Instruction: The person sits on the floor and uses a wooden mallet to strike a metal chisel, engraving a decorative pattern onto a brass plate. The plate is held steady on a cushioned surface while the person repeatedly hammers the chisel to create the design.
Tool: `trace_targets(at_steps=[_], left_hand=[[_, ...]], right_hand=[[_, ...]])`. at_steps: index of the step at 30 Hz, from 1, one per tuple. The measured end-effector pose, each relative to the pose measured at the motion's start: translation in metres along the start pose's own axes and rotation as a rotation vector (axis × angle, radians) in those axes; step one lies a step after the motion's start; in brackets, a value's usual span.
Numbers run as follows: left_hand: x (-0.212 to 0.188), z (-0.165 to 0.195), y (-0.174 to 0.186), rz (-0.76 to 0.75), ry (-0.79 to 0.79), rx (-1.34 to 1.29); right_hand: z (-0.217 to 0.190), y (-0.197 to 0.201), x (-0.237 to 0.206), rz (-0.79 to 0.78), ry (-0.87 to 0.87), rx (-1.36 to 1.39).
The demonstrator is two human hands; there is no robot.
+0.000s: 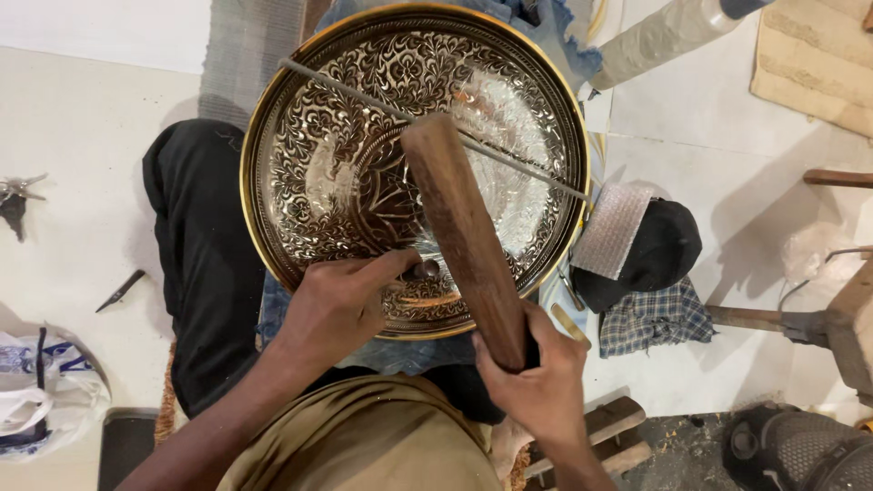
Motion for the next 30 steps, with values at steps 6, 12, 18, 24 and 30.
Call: trace_targets(at_steps=[6, 12, 18, 24, 30], left_hand=[[-0.001, 0.006, 0.002, 0.032, -0.025, 0.027], [-0.003, -0.003, -0.004, 0.01, 0.005, 0.053], [-0.006, -0.007, -0.004, 0.017, -0.011, 0.046], [-0.006, -0.015, -0.012, -0.032, 0.037, 0.056], [-0.005, -0.008, -0.006, -0.002, -0.004, 0.03]], right_hand=[[-0.03, 0.018, 0.026, -0.085, 0.179, 0.07], [-0.055, 0.022, 0.048, -0.406, 0.177, -0.227], [-0.062, 0.005, 0.053, -0.462, 0.124, -0.318], [-0.056, 0.0, 0.054, -0.507, 0.117, -0.25], [-0.043, -0.004, 0.051, -0.552, 0.061, -0.245]])
Point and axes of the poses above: each hand's wrist, its own x-axis towards the middle knuckle, its own y-axis out of the back of the hand, z = x × y, the point moved 10 cm from there along x, towards the middle knuckle, and after that the axes turned 2 degrees about -x, right-handed, at the moved point
